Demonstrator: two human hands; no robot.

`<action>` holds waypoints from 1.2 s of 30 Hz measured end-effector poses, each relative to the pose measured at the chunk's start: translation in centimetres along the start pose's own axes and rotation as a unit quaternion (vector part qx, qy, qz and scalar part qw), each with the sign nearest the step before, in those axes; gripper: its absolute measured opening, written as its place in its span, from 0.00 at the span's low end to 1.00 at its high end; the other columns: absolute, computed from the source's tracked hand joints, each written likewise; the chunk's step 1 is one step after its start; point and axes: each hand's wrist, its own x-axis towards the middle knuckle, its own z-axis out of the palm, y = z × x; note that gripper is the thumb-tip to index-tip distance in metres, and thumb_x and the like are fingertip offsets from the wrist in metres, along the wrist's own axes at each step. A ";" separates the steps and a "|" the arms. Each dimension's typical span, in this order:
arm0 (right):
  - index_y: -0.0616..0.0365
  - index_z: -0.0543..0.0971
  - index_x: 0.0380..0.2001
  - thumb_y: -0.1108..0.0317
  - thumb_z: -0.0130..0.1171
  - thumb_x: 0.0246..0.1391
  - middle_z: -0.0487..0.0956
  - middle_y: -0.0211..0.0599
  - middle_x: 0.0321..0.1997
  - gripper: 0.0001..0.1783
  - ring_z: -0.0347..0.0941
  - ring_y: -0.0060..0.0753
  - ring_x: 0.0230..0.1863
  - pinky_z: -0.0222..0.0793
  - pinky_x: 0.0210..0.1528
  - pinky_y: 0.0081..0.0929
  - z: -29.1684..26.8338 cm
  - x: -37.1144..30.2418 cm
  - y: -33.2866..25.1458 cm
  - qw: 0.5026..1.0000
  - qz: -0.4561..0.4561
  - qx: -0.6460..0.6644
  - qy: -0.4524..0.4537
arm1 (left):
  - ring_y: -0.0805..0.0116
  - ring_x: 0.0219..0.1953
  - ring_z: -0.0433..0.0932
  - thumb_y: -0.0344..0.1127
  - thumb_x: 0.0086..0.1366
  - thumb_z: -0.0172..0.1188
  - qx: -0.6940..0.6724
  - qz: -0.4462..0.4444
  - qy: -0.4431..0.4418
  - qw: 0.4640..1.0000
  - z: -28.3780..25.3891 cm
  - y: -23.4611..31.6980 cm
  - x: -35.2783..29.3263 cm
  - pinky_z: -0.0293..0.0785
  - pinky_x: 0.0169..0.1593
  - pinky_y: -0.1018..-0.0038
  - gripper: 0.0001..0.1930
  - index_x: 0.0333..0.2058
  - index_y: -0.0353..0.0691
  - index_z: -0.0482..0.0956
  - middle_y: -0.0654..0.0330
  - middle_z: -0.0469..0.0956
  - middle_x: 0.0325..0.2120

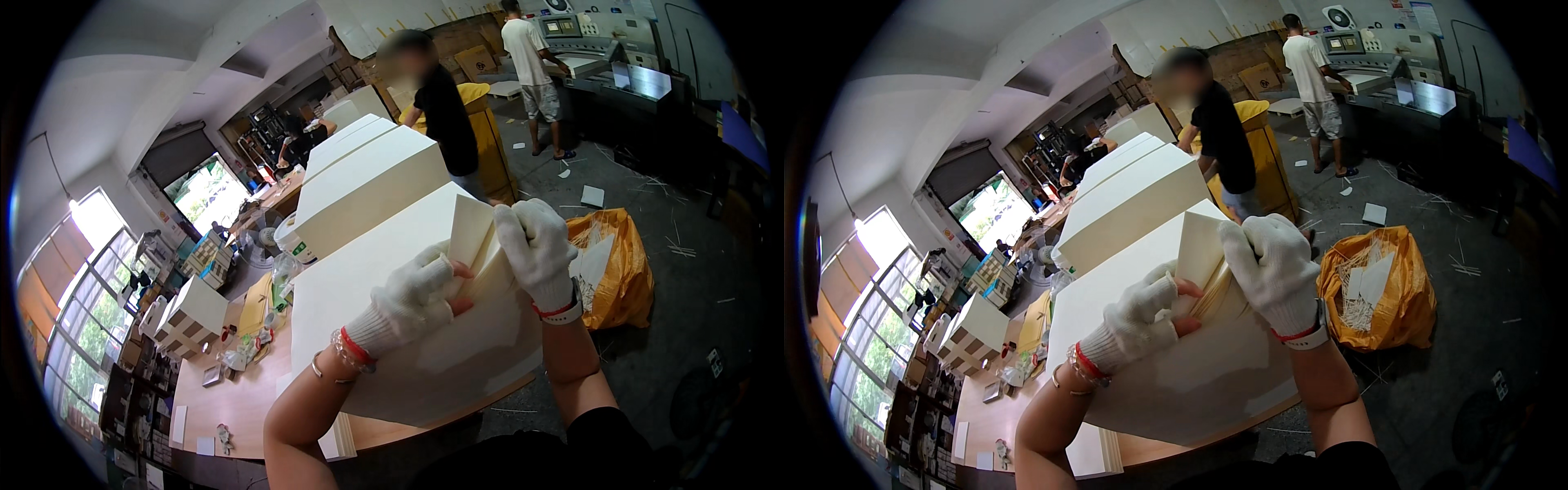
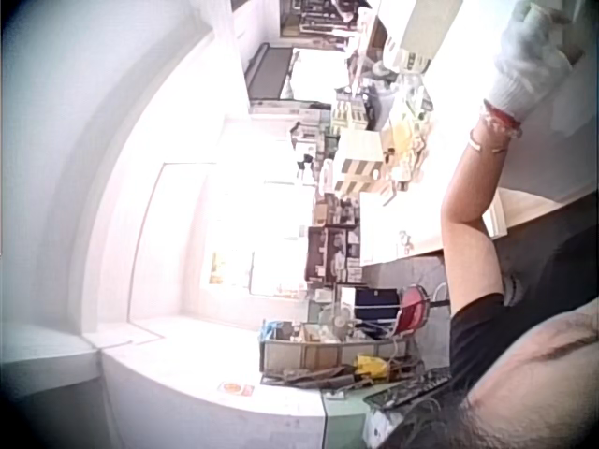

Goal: The person repeatedly picks up white rectangular panels from a table and places them onto a stack of similar panels. The person wears white gloves and handles the panels one at a time in a repetitive loop.

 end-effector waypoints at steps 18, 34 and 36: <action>0.63 0.76 0.26 0.71 0.56 0.59 0.67 0.36 0.19 0.09 0.66 0.37 0.23 0.61 0.28 0.34 -0.5 0.6 -1.1 0.994 0.087 0.066 -0.013 | 0.62 0.46 0.76 0.27 0.58 0.65 0.017 0.042 0.015 0.999 0.1 0.1 0.0 0.72 0.50 0.71 0.20 0.51 0.40 0.77 0.56 0.75 0.41; 0.63 0.78 0.32 0.71 0.58 0.57 0.66 0.36 0.21 0.05 0.65 0.36 0.23 0.61 0.27 0.33 -0.4 0.3 -0.9 0.994 0.072 0.080 -0.004 | 0.60 0.47 0.77 0.23 0.57 0.63 -0.034 0.086 0.037 0.995 0.1 0.3 0.4 0.72 0.50 0.70 0.17 0.46 0.39 0.79 0.55 0.76 0.45; 0.63 0.77 0.31 0.71 0.58 0.57 0.66 0.36 0.21 0.06 0.65 0.36 0.23 0.61 0.27 0.34 -0.2 0.2 -0.8 0.993 0.099 0.063 -0.012 | 0.60 0.48 0.76 0.23 0.57 0.62 0.027 0.061 -0.018 0.998 -0.4 0.0 0.1 0.72 0.50 0.70 0.17 0.47 0.39 0.78 0.55 0.75 0.47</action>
